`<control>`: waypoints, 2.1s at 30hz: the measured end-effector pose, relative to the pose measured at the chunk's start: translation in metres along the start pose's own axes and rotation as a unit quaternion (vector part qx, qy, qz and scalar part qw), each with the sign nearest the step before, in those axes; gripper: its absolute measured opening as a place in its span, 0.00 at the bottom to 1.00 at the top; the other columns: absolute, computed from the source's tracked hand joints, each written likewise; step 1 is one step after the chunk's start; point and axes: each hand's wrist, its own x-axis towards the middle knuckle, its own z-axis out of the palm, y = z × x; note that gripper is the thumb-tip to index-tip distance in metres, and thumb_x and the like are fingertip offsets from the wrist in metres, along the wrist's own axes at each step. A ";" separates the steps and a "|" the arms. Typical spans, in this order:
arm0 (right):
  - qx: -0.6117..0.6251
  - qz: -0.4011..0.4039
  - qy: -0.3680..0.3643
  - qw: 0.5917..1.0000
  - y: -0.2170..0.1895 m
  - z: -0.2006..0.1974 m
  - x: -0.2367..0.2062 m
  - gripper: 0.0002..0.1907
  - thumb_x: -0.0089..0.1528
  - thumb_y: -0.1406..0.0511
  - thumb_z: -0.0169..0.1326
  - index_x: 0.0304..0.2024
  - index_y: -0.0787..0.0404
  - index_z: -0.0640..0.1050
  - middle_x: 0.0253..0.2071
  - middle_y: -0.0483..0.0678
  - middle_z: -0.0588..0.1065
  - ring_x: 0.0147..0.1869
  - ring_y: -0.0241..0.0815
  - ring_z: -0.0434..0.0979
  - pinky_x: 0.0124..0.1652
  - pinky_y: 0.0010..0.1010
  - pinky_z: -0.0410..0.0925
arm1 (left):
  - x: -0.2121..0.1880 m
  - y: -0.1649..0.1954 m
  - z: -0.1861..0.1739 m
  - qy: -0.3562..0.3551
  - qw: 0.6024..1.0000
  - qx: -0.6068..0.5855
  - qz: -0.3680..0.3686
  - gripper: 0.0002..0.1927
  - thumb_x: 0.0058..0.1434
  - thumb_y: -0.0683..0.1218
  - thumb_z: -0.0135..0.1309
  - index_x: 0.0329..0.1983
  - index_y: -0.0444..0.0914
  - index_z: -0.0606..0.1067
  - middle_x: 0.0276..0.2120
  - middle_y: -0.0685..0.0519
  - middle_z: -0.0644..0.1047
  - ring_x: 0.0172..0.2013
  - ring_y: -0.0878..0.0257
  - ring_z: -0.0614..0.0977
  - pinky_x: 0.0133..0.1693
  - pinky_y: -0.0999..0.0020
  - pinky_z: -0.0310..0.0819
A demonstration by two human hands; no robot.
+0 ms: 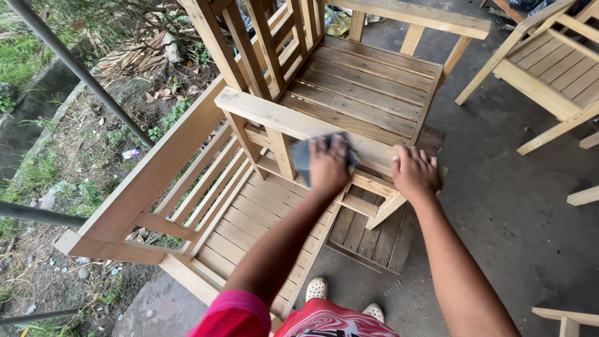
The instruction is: The person sands a wooden chair with a sanding block, smoothing the seat, armrests, and side rails. The person uses both hands to hold the sanding block and the chair while working on different parts of the chair.
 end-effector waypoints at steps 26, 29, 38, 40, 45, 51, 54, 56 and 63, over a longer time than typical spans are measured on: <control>0.020 0.005 -0.013 1.000 -0.084 0.039 0.058 0.15 0.70 0.53 0.43 0.45 0.54 0.75 0.47 0.49 0.79 0.54 0.53 0.76 0.53 0.51 0.62 | 0.039 -0.202 0.028 0.028 0.988 0.011 -0.153 0.24 0.75 0.52 0.36 0.70 0.40 0.66 0.50 0.45 0.79 0.47 0.49 0.81 0.72 0.43 0.40; 0.004 0.020 -0.004 1.000 -0.087 0.040 0.058 0.14 0.71 0.54 0.44 0.44 0.54 0.75 0.45 0.49 0.79 0.52 0.52 0.76 0.52 0.50 0.62 | 0.026 -0.127 0.040 0.011 0.996 -0.011 -0.092 0.27 0.67 0.56 0.41 0.69 0.47 0.67 0.61 0.43 0.74 0.63 0.43 0.72 0.67 0.43 0.40; 0.015 0.006 0.023 1.000 -0.085 0.040 0.056 0.12 0.71 0.56 0.46 0.42 0.55 0.75 0.42 0.49 0.79 0.49 0.53 0.77 0.49 0.48 0.64 | 0.050 -0.236 0.002 0.018 0.980 -0.080 -0.181 0.27 0.71 0.47 0.35 0.74 0.38 0.61 0.53 0.43 0.77 0.52 0.52 0.79 0.76 0.47 0.35; 0.011 0.007 0.018 1.000 -0.086 0.040 0.058 0.12 0.70 0.56 0.46 0.42 0.55 0.75 0.42 0.49 0.79 0.49 0.53 0.77 0.49 0.48 0.64 | 0.051 -0.215 0.004 -0.059 0.971 -0.099 -0.209 0.26 0.75 0.47 0.33 0.74 0.34 0.60 0.46 0.42 0.82 0.47 0.49 0.82 0.77 0.49 0.35; 0.007 0.015 -0.010 1.000 -0.089 0.039 0.064 0.12 0.71 0.57 0.45 0.42 0.55 0.75 0.42 0.49 0.79 0.49 0.52 0.77 0.50 0.48 0.63 | 0.026 -0.101 0.026 0.121 0.992 -0.048 -0.003 0.26 0.64 0.47 0.38 0.67 0.41 0.66 0.66 0.48 0.73 0.65 0.48 0.76 0.73 0.47 0.33; 0.013 0.013 -0.029 0.999 -0.087 0.035 0.067 0.13 0.70 0.56 0.43 0.43 0.55 0.75 0.42 0.49 0.79 0.50 0.51 0.78 0.50 0.47 0.63 | 0.065 -0.236 0.008 -0.067 0.970 -0.092 -0.215 0.26 0.69 0.48 0.33 0.69 0.50 0.68 0.63 0.49 0.76 0.62 0.54 0.75 0.73 0.39 0.27; 0.006 0.018 -0.035 0.999 -0.087 0.033 0.069 0.13 0.70 0.56 0.43 0.42 0.55 0.75 0.42 0.49 0.79 0.50 0.51 0.78 0.50 0.48 0.63 | 0.075 -0.232 0.015 -0.013 0.971 -0.051 -0.232 0.25 0.70 0.52 0.38 0.67 0.43 0.70 0.59 0.45 0.77 0.65 0.52 0.71 0.70 0.42 0.32; -0.002 0.017 -0.035 0.999 -0.088 0.032 0.070 0.13 0.70 0.56 0.43 0.42 0.55 0.74 0.43 0.49 0.79 0.51 0.52 0.78 0.50 0.49 0.63 | 0.068 -0.186 0.026 -0.020 0.978 -0.046 -0.204 0.27 0.68 0.52 0.42 0.70 0.41 0.69 0.59 0.42 0.77 0.66 0.52 0.72 0.72 0.48 0.36; -0.004 0.013 -0.033 0.999 -0.090 0.030 0.071 0.13 0.70 0.55 0.42 0.42 0.55 0.74 0.43 0.50 0.79 0.52 0.53 0.77 0.50 0.50 0.63 | 0.068 -0.199 0.008 -0.074 0.979 -0.066 -0.178 0.24 0.71 0.46 0.36 0.66 0.49 0.73 0.58 0.48 0.79 0.64 0.59 0.73 0.74 0.44 0.34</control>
